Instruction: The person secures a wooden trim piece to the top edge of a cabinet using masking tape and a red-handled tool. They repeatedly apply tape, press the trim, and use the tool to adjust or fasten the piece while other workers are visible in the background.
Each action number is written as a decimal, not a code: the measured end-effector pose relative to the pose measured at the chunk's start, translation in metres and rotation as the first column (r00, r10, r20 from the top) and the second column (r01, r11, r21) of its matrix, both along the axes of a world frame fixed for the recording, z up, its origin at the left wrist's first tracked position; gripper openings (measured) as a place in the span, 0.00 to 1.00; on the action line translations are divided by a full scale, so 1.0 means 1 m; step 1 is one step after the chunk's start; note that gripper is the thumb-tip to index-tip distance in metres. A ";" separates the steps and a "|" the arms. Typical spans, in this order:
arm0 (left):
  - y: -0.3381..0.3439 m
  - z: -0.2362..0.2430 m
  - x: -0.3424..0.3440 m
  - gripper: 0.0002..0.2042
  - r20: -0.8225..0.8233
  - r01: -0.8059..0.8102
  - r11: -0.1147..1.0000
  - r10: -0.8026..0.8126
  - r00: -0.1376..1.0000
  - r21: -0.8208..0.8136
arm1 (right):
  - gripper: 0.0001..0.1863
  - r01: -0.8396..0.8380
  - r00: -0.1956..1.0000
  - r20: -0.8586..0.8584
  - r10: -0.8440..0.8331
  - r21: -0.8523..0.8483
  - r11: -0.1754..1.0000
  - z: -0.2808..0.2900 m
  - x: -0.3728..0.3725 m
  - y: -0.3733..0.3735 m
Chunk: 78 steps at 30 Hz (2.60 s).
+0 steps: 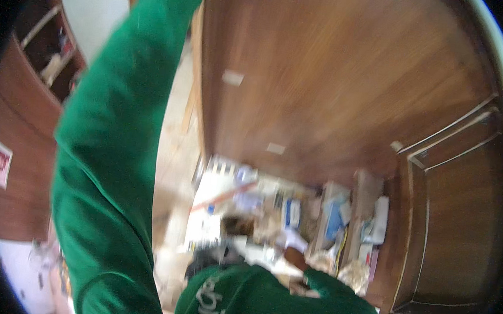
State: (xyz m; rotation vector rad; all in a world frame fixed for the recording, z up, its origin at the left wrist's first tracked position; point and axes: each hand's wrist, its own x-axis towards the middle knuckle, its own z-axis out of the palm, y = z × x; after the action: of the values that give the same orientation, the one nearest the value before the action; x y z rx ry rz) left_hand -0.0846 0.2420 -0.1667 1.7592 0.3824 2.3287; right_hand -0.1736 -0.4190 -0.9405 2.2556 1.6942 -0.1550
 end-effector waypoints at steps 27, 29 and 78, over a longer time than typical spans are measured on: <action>0.013 -0.015 0.007 0.19 0.050 0.145 0.989 -0.144 0.988 -0.021 | 0.15 0.875 -0.034 -0.984 -0.178 -0.115 0.469 0.255 -0.076 0.097; 0.002 -0.013 -0.004 0.15 0.151 0.251 0.968 -0.246 0.957 -0.010 | 0.15 0.927 0.024 -0.999 -0.025 0.013 0.375 0.271 -0.084 0.118; 0.020 -0.026 0.017 0.13 0.170 0.384 0.921 -0.389 0.905 0.063 | 0.09 -0.352 0.697 0.540 -0.472 0.831 0.431 0.795 0.165 0.352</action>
State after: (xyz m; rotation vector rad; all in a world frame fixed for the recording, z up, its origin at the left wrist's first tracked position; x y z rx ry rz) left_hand -0.0672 0.2625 -0.1930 1.4565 -0.0316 2.1824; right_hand -0.0084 -0.0674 -0.1450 2.3794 1.2587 1.8903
